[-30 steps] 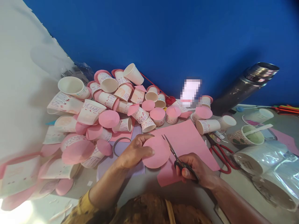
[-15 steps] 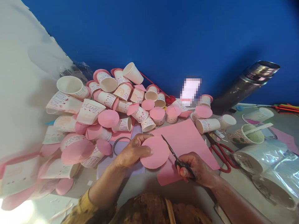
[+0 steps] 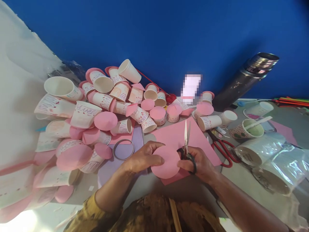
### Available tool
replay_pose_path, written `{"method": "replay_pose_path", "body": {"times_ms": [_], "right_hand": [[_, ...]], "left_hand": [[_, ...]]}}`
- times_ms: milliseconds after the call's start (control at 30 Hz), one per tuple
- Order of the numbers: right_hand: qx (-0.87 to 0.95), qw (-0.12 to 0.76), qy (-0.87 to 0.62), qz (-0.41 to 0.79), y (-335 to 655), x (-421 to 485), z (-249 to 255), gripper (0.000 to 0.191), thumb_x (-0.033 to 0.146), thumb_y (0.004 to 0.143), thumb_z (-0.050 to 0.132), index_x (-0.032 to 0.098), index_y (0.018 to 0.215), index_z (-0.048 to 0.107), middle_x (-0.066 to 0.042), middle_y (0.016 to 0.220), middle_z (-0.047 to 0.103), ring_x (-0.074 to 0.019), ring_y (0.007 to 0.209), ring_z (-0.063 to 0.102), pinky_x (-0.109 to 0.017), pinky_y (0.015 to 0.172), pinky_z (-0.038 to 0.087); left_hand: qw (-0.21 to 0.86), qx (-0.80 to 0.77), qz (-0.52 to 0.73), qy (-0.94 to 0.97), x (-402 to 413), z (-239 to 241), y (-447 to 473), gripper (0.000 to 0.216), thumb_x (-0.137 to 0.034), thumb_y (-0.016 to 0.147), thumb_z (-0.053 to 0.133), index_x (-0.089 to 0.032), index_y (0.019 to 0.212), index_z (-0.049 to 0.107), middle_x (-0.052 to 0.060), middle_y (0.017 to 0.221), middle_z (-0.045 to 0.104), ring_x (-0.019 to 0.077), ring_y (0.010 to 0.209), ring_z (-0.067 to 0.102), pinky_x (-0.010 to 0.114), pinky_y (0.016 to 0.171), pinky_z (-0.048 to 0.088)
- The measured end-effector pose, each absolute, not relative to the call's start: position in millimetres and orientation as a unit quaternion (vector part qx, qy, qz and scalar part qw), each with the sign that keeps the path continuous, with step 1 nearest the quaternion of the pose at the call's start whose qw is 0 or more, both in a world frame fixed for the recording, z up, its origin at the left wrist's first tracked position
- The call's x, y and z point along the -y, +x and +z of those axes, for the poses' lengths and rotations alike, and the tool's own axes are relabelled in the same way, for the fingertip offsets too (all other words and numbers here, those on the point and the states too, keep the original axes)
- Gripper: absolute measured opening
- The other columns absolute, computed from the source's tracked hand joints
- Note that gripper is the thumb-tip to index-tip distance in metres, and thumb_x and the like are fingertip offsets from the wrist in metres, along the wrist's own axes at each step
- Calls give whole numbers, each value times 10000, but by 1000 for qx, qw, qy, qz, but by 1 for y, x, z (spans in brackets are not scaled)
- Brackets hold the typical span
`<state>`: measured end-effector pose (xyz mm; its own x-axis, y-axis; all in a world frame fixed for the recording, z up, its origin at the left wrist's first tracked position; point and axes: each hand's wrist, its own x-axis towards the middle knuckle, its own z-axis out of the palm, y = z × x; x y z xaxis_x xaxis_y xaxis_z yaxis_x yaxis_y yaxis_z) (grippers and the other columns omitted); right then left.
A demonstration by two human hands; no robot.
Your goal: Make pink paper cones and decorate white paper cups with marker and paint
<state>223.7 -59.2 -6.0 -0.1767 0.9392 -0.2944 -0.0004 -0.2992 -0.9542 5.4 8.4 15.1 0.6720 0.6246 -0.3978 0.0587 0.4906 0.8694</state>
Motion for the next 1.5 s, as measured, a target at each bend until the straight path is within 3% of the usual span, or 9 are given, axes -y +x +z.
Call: {"method": "replay_pose_path", "body": {"times_ms": [100, 300, 500, 767, 1000, 1500], "right_hand": [[444, 402, -555, 577, 216, 59, -6, 525, 589, 668, 832, 210, 598, 475, 59, 585, 365, -100, 585, 302, -256, 534, 303], [424, 395, -552, 599, 213, 60, -7, 523, 659, 695, 805, 192, 655, 571, 33, 603, 477, -110, 580, 377, -256, 543, 332], [443, 344, -472, 681, 225, 65, -20, 754, 900, 737, 649, 147, 755, 663, -46, 635, 632, -132, 582, 493, -252, 548, 350], [462, 298, -443, 708, 224, 66, -16, 796, 945, 675, 657, 155, 773, 656, -29, 601, 619, -143, 576, 521, -260, 557, 328], [491, 289, -460, 681, 225, 68, -20, 772, 934, 714, 633, 162, 727, 639, -38, 602, 629, -138, 573, 512, -270, 575, 349], [460, 272, -526, 662, 218, 65, -15, 730, 903, 610, 729, 188, 598, 580, -38, 552, 605, -136, 522, 507, -263, 516, 408]], "left_hand": [[772, -395, 258, 426, -2, 11, 17, 255, -289, 657, 867, -143, 840, 768, 31, 752, 713, 146, 648, 611, 244, 633, 482], [753, -447, 365, 316, 4, 11, 33, 388, -314, 596, 956, -149, 858, 722, 31, 757, 754, 171, 662, 685, 281, 678, 548], [758, -466, 376, 260, -6, 21, 22, 423, -205, 496, 943, -154, 839, 702, 19, 713, 748, 161, 604, 679, 258, 607, 543], [740, -456, 422, 258, -9, 23, 16, 322, -205, 548, 912, -172, 790, 704, 3, 707, 735, 151, 601, 671, 253, 606, 534], [735, -446, 435, 269, -10, 25, 19, 315, -223, 537, 929, -154, 717, 679, -6, 675, 712, 118, 576, 636, 218, 557, 505], [726, -457, 432, 280, -8, 21, 18, 321, -248, 583, 906, -155, 818, 708, 12, 733, 729, 133, 602, 649, 250, 599, 508]]}}
